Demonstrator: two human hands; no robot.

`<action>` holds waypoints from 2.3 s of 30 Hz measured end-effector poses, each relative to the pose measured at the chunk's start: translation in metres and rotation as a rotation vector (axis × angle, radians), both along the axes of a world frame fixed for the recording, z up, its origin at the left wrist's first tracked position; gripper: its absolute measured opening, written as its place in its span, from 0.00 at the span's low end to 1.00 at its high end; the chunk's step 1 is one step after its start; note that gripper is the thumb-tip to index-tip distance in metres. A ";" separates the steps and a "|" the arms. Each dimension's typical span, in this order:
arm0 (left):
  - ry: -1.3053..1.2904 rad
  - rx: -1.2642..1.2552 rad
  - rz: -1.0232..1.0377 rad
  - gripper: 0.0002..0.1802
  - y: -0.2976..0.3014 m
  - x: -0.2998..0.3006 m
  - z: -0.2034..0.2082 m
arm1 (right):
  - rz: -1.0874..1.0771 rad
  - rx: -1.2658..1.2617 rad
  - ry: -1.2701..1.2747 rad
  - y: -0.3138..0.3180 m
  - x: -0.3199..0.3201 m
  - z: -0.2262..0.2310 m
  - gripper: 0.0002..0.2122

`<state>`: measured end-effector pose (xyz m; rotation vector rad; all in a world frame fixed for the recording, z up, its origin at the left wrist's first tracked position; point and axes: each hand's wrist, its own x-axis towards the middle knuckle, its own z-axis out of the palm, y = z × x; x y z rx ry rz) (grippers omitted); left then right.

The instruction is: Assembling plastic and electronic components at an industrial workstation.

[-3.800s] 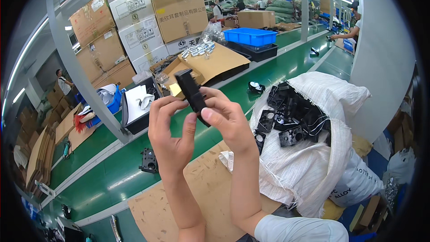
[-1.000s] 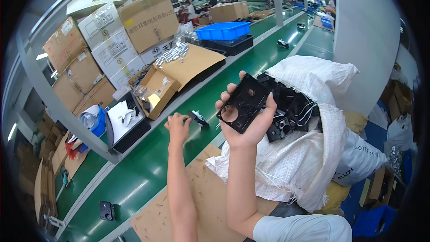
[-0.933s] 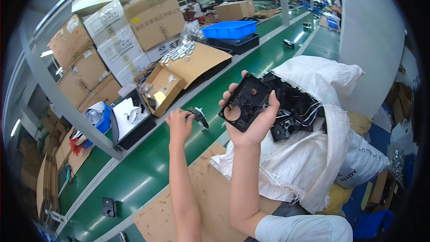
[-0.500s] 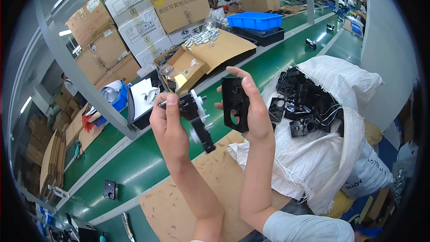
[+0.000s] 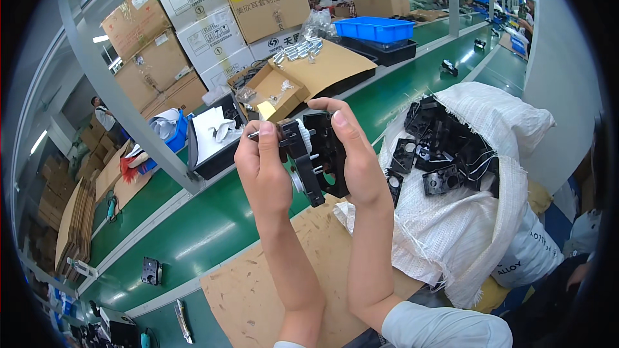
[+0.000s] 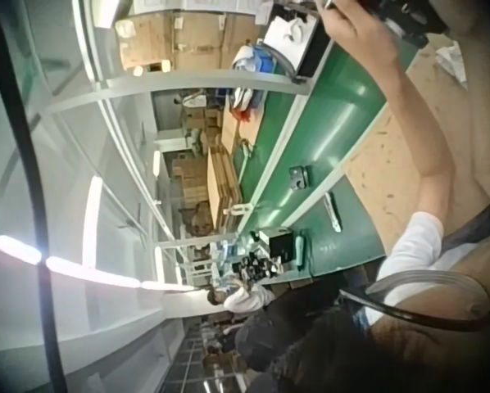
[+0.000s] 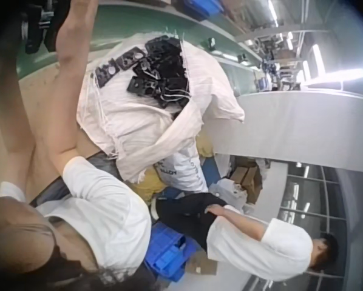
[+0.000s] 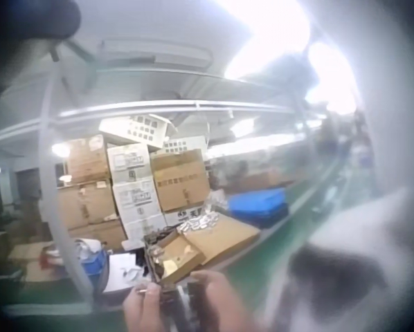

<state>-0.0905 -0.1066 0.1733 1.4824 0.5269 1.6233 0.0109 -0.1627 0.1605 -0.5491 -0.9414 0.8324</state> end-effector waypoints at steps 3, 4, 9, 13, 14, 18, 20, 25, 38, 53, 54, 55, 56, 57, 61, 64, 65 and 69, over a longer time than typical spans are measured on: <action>0.037 -0.009 -0.013 0.15 -0.001 -0.002 0.000 | -0.022 0.006 0.000 0.002 0.000 -0.001 0.16; 0.038 -0.006 -0.013 0.15 -0.002 -0.002 0.000 | -0.030 0.009 -0.007 0.001 -0.001 0.000 0.16; 0.017 0.016 -0.046 0.15 0.001 0.000 -0.002 | -0.052 0.009 -0.028 0.000 -0.003 0.003 0.16; 0.013 0.032 -0.040 0.15 0.001 0.001 -0.003 | -0.100 0.002 -0.086 0.000 -0.002 0.002 0.21; 0.021 0.034 -0.037 0.15 0.002 0.001 -0.004 | -0.095 0.004 -0.089 -0.001 -0.002 0.002 0.21; 0.049 0.046 -0.025 0.16 0.002 0.001 -0.004 | -0.094 0.012 -0.086 -0.001 -0.001 0.000 0.21; 0.067 0.053 -0.028 0.16 0.003 0.001 -0.005 | -0.064 0.015 -0.065 -0.002 0.000 0.000 0.16; 0.114 0.067 -0.002 0.17 0.001 0.002 -0.004 | -0.097 0.005 -0.055 -0.002 0.000 0.003 0.15; 0.225 0.154 0.124 0.18 0.000 0.006 -0.005 | -0.183 -0.003 -0.084 0.001 0.002 -0.001 0.14; 0.308 0.121 0.101 0.18 0.002 0.015 -0.006 | -0.202 -0.050 -0.154 0.001 0.006 -0.002 0.19; 0.300 0.124 0.097 0.18 0.001 0.016 -0.006 | -0.204 -0.048 -0.154 0.002 0.007 -0.004 0.19; 0.299 0.129 0.098 0.18 0.001 0.015 -0.005 | -0.180 -0.019 -0.120 0.004 0.006 -0.004 0.17; 0.313 0.129 0.088 0.16 0.000 0.012 -0.005 | -0.156 0.011 -0.087 0.005 0.006 -0.004 0.14; 0.325 0.129 0.078 0.15 0.000 0.010 -0.004 | -0.156 0.017 -0.088 0.005 0.004 -0.003 0.14; 0.213 0.067 -0.128 0.18 -0.002 0.017 -0.008 | -0.265 -0.001 -0.065 0.008 0.002 -0.003 0.15; 0.367 0.117 -0.251 0.38 0.003 0.008 -0.009 | -0.395 0.010 -0.060 0.016 0.004 -0.007 0.17; 0.362 0.122 -0.259 0.38 0.003 0.007 -0.010 | -0.440 0.040 -0.045 0.018 0.007 -0.009 0.18; 0.583 0.268 -0.211 0.50 0.000 0.004 -0.005 | -0.309 -0.002 0.066 0.005 0.010 -0.005 0.24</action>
